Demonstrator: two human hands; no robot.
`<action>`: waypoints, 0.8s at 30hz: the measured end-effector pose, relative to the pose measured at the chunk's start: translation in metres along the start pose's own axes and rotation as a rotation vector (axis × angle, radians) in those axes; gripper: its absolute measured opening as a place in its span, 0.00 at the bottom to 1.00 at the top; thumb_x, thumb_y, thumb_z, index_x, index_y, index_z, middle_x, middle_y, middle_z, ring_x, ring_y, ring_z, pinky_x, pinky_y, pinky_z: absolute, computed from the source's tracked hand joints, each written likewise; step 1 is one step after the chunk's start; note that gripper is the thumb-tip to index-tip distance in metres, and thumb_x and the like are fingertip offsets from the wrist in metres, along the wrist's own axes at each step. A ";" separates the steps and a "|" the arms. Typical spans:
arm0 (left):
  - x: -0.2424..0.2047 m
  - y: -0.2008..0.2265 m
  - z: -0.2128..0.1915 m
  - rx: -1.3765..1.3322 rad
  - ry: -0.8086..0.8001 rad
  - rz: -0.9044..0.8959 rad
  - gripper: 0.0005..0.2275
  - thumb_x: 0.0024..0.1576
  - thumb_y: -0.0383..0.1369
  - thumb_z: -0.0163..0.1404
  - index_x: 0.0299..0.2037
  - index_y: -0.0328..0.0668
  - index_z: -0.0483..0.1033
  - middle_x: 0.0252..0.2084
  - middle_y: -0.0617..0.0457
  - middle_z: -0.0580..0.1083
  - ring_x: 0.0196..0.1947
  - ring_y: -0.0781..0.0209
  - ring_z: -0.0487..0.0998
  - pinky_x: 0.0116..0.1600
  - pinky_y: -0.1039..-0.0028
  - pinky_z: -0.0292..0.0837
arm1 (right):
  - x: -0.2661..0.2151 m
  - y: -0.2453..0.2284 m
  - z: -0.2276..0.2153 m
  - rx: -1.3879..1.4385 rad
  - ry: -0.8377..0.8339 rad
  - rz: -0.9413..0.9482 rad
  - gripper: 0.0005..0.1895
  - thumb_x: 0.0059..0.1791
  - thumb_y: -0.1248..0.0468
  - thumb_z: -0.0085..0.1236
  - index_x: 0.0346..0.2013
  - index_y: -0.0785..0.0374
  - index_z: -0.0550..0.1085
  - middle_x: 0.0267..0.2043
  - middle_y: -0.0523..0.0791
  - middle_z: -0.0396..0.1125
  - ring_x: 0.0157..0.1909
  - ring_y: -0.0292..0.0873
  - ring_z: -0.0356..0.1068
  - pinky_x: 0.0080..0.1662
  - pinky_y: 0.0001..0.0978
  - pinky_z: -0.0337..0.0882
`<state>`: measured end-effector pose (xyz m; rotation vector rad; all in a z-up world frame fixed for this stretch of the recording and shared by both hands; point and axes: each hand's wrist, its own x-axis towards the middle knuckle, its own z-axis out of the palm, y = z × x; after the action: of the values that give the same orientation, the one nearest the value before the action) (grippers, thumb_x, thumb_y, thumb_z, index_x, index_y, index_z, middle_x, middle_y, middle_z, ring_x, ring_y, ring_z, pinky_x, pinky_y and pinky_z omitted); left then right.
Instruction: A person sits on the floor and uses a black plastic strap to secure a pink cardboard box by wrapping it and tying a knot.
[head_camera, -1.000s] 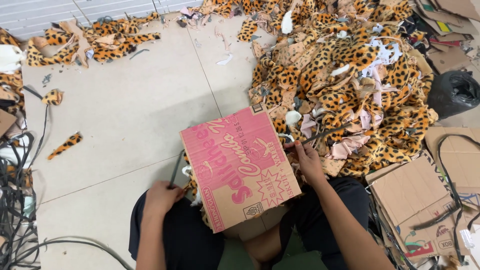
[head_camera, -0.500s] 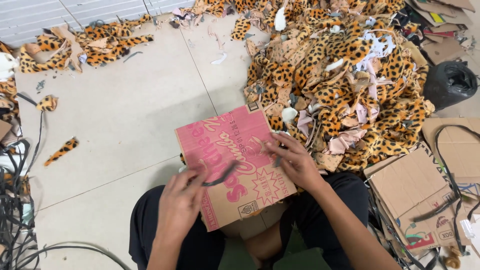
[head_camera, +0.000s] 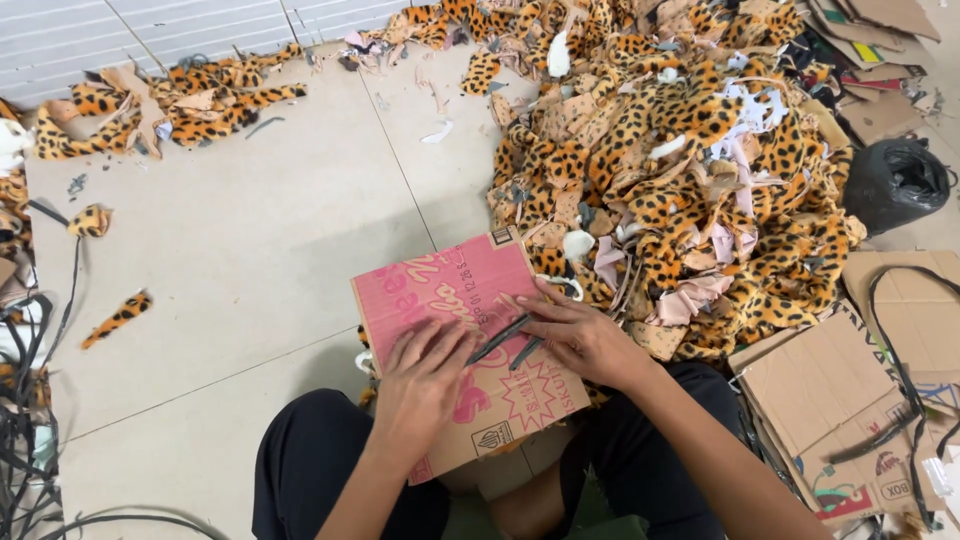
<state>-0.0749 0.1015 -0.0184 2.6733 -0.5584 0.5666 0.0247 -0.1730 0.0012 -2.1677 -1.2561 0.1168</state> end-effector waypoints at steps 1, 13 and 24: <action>0.003 0.003 0.000 0.000 0.001 -0.004 0.18 0.58 0.38 0.56 0.58 0.46 0.78 0.61 0.54 0.76 0.64 0.50 0.69 0.68 0.51 0.61 | 0.002 0.004 0.000 0.001 -0.003 -0.002 0.17 0.53 0.69 0.54 0.57 0.66 0.75 0.72 0.50 0.57 0.78 0.58 0.44 0.66 0.58 0.66; 0.012 0.028 0.020 -0.165 -0.001 -0.240 0.17 0.58 0.39 0.52 0.56 0.47 0.76 0.66 0.51 0.71 0.73 0.45 0.60 0.73 0.46 0.49 | -0.013 0.017 0.010 0.498 0.309 0.577 0.21 0.59 0.52 0.40 0.52 0.57 0.80 0.16 0.36 0.45 0.18 0.33 0.45 0.29 0.27 0.50; 0.005 0.029 0.041 -0.110 -0.146 -0.333 0.23 0.53 0.46 0.57 0.60 0.59 0.75 0.67 0.57 0.67 0.72 0.46 0.57 0.70 0.28 0.37 | -0.020 0.028 0.008 0.878 0.692 0.572 0.21 0.61 0.52 0.37 0.33 0.60 0.70 0.25 0.42 0.60 0.34 0.40 0.69 0.43 0.31 0.68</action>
<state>-0.0709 0.0582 -0.0446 2.6354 -0.1664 0.2407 0.0319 -0.1954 -0.0250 -1.4930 -0.1022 0.1076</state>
